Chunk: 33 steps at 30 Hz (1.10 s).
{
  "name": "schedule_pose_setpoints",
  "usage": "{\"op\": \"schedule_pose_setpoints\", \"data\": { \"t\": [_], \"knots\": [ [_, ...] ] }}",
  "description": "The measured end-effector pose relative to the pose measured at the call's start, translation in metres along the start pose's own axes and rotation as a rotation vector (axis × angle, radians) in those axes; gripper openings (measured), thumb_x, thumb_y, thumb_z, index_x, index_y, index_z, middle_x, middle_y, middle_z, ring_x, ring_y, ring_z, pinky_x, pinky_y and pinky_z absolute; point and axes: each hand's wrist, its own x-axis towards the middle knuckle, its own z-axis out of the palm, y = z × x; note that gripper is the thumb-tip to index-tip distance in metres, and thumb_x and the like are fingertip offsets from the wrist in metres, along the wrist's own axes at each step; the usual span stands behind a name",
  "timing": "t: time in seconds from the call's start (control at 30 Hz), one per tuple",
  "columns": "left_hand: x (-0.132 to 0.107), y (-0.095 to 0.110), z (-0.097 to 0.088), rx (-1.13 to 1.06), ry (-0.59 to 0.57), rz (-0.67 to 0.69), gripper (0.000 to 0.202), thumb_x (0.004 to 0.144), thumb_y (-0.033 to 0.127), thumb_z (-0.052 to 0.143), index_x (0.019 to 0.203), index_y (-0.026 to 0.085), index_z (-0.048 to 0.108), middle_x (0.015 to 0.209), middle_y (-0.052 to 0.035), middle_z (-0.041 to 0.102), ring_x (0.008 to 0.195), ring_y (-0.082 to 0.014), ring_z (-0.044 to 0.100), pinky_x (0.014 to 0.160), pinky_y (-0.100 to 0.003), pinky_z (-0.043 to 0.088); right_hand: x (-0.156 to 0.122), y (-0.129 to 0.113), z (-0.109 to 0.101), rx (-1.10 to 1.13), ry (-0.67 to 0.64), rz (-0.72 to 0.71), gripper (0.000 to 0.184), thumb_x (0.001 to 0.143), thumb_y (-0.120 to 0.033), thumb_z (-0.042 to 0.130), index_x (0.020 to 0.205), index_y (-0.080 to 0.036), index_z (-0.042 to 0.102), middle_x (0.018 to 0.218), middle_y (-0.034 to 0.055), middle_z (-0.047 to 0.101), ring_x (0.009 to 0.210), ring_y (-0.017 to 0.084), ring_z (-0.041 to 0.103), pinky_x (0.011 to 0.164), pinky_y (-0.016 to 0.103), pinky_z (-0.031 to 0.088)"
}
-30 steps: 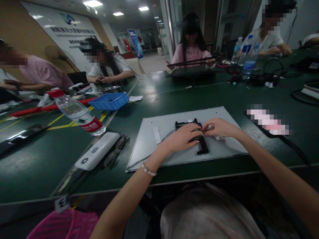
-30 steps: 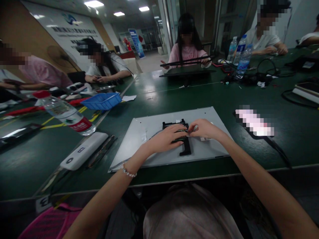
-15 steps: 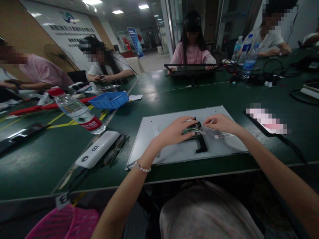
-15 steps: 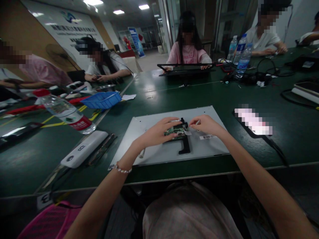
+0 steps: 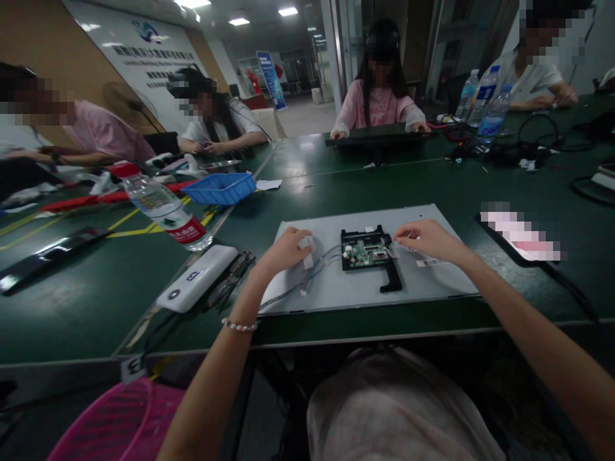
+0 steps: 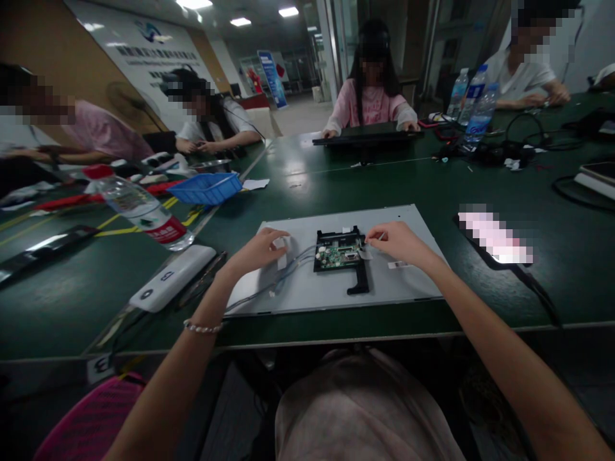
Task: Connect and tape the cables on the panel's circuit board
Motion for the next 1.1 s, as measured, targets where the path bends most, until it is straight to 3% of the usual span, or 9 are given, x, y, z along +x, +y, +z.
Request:
{"op": "schedule_pose_setpoints", "data": {
  "t": [0.27, 0.5, 0.63, 0.77, 0.9, 1.0, 1.1],
  "knots": [
    [0.0, -0.003, -0.012, -0.1, 0.009, -0.061, 0.023, 0.075, 0.027, 0.051, 0.086, 0.017, 0.069, 0.078, -0.0024, 0.067, 0.068, -0.015, 0.062, 0.07, -0.024, 0.047, -0.001, 0.002, 0.003, -0.005, 0.004, -0.016, 0.024, 0.082, -0.029, 0.053, 0.091, -0.018, 0.073, 0.086, 0.0054, 0.073, 0.077, 0.019, 0.063, 0.074, 0.032, 0.045],
    [-0.019, 0.007, -0.049, -0.513, 0.126, -0.136, 0.03, 0.071, 0.039, 0.061, 0.09, 0.017, 0.068, 0.077, -0.0033, 0.066, 0.063, -0.0131, 0.057, 0.059, -0.023, 0.047, -0.001, -0.006, -0.006, 0.0, 0.069, -0.03, 0.024, 0.083, -0.031, 0.054, 0.091, -0.018, 0.072, 0.088, 0.0057, 0.072, 0.077, 0.02, 0.063, 0.072, 0.031, 0.047],
    [-0.028, 0.023, -0.05, -0.556, 0.108, -0.11, 0.027, 0.072, 0.038, 0.061, 0.086, 0.017, 0.068, 0.076, -0.0034, 0.066, 0.062, -0.0124, 0.056, 0.06, -0.024, 0.048, -0.006, -0.03, -0.002, 0.017, 0.148, -0.081, 0.023, 0.085, -0.028, 0.052, 0.096, -0.018, 0.071, 0.095, 0.007, 0.071, 0.08, 0.02, 0.063, 0.069, 0.031, 0.049],
    [-0.027, 0.031, -0.027, -0.449, 0.012, -0.056, 0.025, 0.074, 0.035, 0.057, 0.085, 0.016, 0.068, 0.076, -0.0034, 0.068, 0.062, -0.0135, 0.059, 0.062, -0.025, 0.049, -0.017, -0.069, 0.018, 0.006, 0.131, -0.204, 0.027, 0.089, -0.024, 0.048, 0.107, -0.021, 0.067, 0.108, 0.0072, 0.068, 0.092, 0.02, 0.063, 0.079, 0.033, 0.05],
    [-0.029, 0.034, -0.011, -0.198, 0.007, -0.061, 0.023, 0.077, 0.029, 0.053, 0.089, 0.018, 0.069, 0.079, -0.0022, 0.069, 0.07, -0.0157, 0.062, 0.072, -0.027, 0.049, -0.026, -0.103, 0.051, -0.078, 0.069, -0.382, 0.033, 0.093, -0.023, 0.044, 0.121, -0.018, 0.06, 0.124, 0.0091, 0.061, 0.112, 0.022, 0.057, 0.095, 0.037, 0.047],
    [-0.04, 0.042, -0.012, -0.081, 0.074, -0.092, 0.029, 0.079, 0.028, 0.054, 0.103, 0.018, 0.066, 0.098, -0.0052, 0.069, 0.074, -0.0168, 0.063, 0.077, -0.03, 0.049, -0.026, -0.117, 0.074, -0.157, 0.021, -0.447, 0.034, 0.094, -0.024, 0.041, 0.122, -0.015, 0.059, 0.127, 0.0124, 0.059, 0.118, 0.024, 0.054, 0.099, 0.039, 0.046],
    [-0.057, 0.058, -0.014, 0.001, 0.222, -0.097, 0.032, 0.083, 0.026, 0.052, 0.113, 0.018, 0.061, 0.114, -0.0077, 0.063, 0.082, -0.0181, 0.065, 0.085, -0.032, 0.049, -0.022, -0.124, 0.092, -0.2, 0.014, -0.496, 0.033, 0.095, -0.023, 0.041, 0.121, -0.014, 0.058, 0.127, 0.0147, 0.059, 0.121, 0.025, 0.052, 0.101, 0.042, 0.043]
  ]
}}
